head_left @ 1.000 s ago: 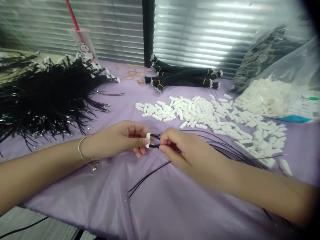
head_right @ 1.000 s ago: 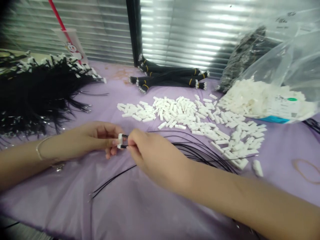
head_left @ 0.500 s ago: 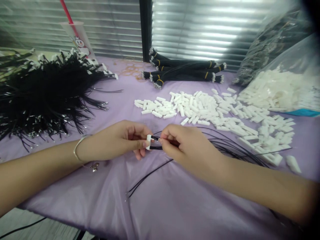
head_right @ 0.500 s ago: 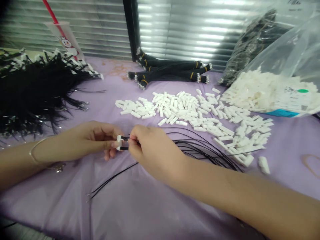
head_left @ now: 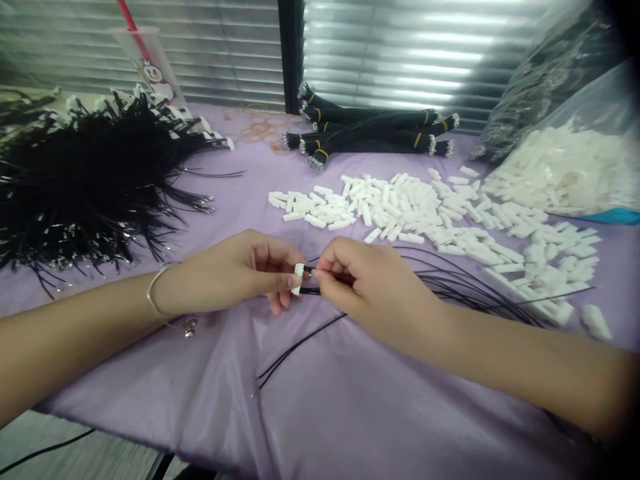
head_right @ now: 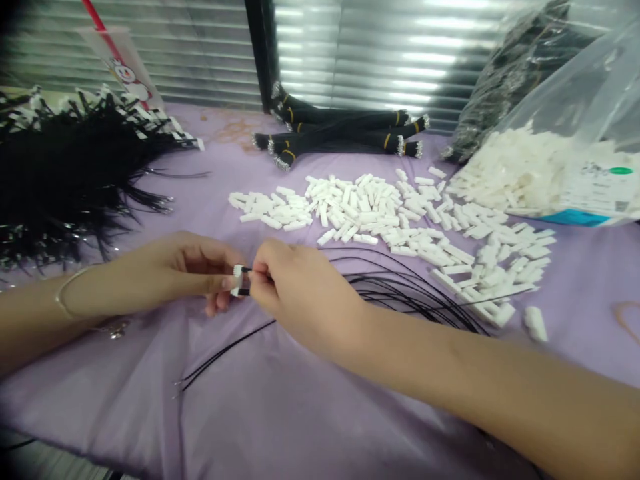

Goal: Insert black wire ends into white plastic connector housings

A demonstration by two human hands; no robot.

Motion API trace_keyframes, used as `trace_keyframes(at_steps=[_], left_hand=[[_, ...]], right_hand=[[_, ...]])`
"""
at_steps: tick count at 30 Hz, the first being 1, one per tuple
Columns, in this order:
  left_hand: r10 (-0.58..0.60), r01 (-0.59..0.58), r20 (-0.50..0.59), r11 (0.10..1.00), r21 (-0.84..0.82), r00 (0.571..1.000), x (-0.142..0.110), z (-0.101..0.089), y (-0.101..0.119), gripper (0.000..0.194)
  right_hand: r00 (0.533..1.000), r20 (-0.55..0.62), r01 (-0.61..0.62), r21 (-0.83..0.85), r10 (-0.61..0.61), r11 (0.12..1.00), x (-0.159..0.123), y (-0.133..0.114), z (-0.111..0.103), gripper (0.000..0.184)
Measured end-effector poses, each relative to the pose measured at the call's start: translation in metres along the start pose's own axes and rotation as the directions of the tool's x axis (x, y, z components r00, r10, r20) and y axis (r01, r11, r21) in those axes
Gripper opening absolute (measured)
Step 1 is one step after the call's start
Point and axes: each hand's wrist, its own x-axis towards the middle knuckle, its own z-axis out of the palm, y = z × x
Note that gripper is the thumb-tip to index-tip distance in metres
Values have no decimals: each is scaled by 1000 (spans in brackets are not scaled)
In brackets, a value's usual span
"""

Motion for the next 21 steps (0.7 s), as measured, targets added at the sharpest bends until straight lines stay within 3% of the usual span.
trace_keyframes(at_steps=[4, 9, 12, 14, 17, 19, 21], left_hand=[[11, -11, 11, 1000, 3, 1000, 1, 1, 1, 8], [-29, 29, 22, 1000, -3, 999, 1, 0, 5, 9], [-61, 61, 3, 997, -47, 998, 0, 0, 6, 8], [-79, 78, -12, 993, -89, 997, -1, -1, 6, 7], [-99, 95, -19, 984, -153, 995, -1, -2, 5, 5], [-90, 85, -17, 974, -209, 996, -1, -3, 3, 6], [-63, 58, -9, 960, -273, 998, -1, -4, 1, 6]], right_hand=[[999, 46, -12, -10, 12, 1000, 2, -3, 0, 12], [999, 21, 41, -27, -41, 999, 2, -1, 1, 12], [989, -14, 145, -87, -146, 986, 1, 5, -3, 10], [950, -8, 302, -234, -312, 924, -1, 10, -9, 17], [852, 86, 497, -442, -517, 746, -7, 10, -18, 21], [831, 71, 510, -489, -551, 707, -14, 5, -21, 26], [837, 35, 494, -479, -547, 725, -21, -2, -21, 25]])
